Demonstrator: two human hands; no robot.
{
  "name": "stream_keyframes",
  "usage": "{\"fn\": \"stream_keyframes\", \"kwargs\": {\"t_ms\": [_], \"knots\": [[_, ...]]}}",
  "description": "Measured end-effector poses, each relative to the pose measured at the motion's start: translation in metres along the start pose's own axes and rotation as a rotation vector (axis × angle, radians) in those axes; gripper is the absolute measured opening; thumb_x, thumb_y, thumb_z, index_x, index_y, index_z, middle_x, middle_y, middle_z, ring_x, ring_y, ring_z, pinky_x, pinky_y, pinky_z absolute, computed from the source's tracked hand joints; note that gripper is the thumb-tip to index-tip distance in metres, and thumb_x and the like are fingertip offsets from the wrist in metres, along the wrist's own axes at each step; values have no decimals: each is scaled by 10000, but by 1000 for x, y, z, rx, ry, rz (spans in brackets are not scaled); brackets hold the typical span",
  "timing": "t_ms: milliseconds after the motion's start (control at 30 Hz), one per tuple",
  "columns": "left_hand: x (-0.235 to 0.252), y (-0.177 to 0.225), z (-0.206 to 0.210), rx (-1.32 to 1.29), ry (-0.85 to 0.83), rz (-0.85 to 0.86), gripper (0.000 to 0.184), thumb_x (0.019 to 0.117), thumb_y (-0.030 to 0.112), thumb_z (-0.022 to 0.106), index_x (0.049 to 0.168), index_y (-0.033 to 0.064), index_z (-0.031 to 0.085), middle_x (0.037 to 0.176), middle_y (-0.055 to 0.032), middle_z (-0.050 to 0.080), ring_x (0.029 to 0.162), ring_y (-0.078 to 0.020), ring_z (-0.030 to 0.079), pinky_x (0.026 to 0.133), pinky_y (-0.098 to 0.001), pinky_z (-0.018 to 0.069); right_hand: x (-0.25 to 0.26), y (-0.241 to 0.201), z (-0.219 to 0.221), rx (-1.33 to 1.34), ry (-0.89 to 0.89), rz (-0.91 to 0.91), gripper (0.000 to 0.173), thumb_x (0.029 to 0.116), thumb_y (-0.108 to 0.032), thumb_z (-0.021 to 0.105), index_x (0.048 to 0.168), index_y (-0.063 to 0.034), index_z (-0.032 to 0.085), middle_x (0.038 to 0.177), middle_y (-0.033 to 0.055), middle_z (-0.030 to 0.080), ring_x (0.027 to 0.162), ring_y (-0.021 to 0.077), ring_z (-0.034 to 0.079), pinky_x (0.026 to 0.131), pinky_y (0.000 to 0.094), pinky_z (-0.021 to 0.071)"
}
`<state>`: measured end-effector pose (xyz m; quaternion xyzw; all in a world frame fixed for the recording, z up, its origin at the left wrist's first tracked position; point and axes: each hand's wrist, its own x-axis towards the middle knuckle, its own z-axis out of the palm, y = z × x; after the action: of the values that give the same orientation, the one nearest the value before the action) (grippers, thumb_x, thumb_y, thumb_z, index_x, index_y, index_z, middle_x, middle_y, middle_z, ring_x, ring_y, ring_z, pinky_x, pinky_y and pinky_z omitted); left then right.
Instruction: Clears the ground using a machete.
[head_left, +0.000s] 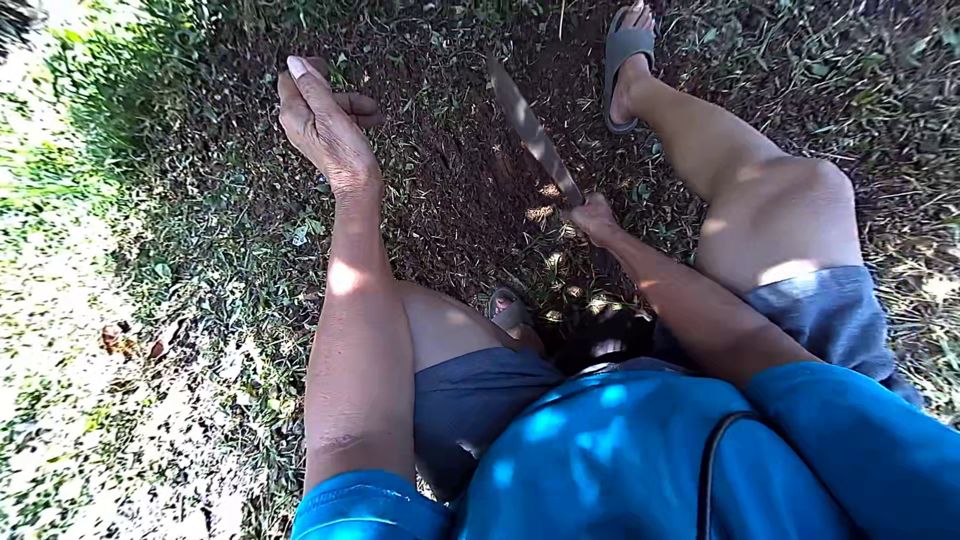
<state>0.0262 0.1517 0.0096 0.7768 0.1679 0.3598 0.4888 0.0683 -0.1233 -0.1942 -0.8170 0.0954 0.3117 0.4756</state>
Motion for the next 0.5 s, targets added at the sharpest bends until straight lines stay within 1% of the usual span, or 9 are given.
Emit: {"fn": "stream_keyframes", "kwargs": {"t_ms": [67,133,233,300,333,367,400,433,500], "knots": [[0,-1,-1,-10,12,-7,454,1123,203,147,1208,-46,517,699,11,662,618,-102,692,664,-306,609,2,-31,-18,292,148,-181,203,966,-193,716,988,-23,607,613,0,490,433,100,448,453,290,451],[0,-1,-2,-20,18,-11,452,1126,200,148,1195,-46,520,679,12,661,605,-104,692,646,-300,608,-2,-58,-35,567,253,-359,208,976,-154,708,868,-79,548,537,-52,471,373,56,427,390,236,440],[3,-1,1,-41,6,-12,443,1128,202,148,1165,-31,522,677,16,655,601,-103,683,640,-299,600,4,-58,-36,737,409,-490,240,968,-97,694,805,-106,519,509,-63,478,364,45,431,378,232,436],[4,0,6,-37,-4,-2,446,1125,202,149,1167,-30,528,681,18,650,605,-104,683,651,-308,606,12,-13,-22,468,463,-331,249,961,-166,712,816,-27,565,558,13,505,416,110,473,440,296,469],[4,0,9,-29,-7,6,447,1120,195,150,1168,-36,530,684,18,651,602,-100,681,649,-304,604,8,15,-16,221,376,-150,291,977,-220,705,940,54,612,689,124,560,530,212,539,557,393,511],[2,1,11,-16,-11,7,450,1121,198,153,1171,-35,534,692,19,648,605,-96,676,653,-298,599,2,41,-12,-11,232,40,344,983,-237,692,1074,89,626,864,226,628,690,310,622,689,485,542],[2,2,13,-1,-15,15,459,1121,204,157,1177,-41,542,697,18,654,610,-93,679,657,-296,599,-4,58,-7,-190,72,206,376,980,-219,687,1180,88,606,1030,262,651,841,345,667,790,521,552],[2,3,15,12,-22,26,462,1121,206,158,1179,-42,543,694,22,656,611,-86,678,664,-294,598,-7,69,-1,-300,-46,313,375,979,-202,688,1216,74,597,1072,234,649,862,307,666,795,484,552],[0,6,17,12,-42,24,452,1121,203,159,1178,-42,535,688,27,648,615,-81,679,669,-292,601,-7,79,8,-290,-137,397,323,960,-165,703,1178,44,586,930,155,611,697,222,604,653,388,536]]}}
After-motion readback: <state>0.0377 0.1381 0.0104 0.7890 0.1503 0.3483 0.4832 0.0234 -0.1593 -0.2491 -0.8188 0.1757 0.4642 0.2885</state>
